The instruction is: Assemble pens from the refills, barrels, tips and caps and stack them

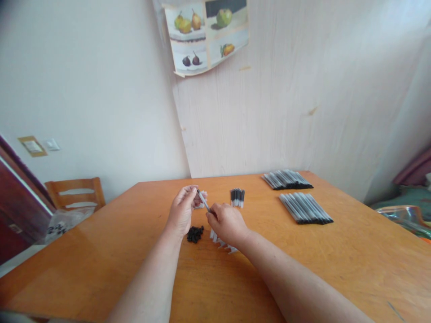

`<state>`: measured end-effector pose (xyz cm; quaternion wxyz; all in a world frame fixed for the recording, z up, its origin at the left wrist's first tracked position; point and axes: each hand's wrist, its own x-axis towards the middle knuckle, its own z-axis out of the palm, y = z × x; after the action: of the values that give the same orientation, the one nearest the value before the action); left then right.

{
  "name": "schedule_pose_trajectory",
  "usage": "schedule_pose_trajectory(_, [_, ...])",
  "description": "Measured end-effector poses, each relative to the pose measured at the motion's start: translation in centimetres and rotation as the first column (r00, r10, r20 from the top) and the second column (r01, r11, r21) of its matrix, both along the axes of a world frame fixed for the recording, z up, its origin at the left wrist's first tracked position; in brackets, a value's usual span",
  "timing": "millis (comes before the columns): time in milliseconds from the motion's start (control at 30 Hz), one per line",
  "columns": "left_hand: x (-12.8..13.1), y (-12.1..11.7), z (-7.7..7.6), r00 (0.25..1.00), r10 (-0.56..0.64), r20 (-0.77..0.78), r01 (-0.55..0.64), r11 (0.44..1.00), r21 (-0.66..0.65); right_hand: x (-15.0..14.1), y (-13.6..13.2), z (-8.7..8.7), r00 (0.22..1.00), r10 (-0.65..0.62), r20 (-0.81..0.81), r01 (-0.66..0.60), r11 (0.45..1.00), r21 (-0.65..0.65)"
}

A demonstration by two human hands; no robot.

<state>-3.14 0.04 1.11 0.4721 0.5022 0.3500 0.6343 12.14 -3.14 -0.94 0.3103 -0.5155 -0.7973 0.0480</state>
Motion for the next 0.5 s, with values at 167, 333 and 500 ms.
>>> schedule_pose_trajectory(167, [-0.11, 0.11, 0.07, 0.998, 0.035, 0.059, -0.034, 0.999, -0.025, -0.1, -0.29, 0.2, 0.997, -0.001, 0.071, -0.004, 0.998, 0.06])
schedule_pose_trajectory(333, [-0.44, 0.3, -0.18, 0.996, -0.019, 0.088, 0.022, 0.999, -0.035, -0.03, -0.16, 0.13, 0.998, 0.031, 0.047, -0.033, 0.998, 0.046])
schedule_pose_trajectory(500, [-0.82, 0.4, -0.16, 0.99, -0.082, 0.113, 0.089, 0.994, -0.056, 0.01, 0.26, -0.32, 0.985, 0.135, -0.104, -0.139, 0.99, -0.033])
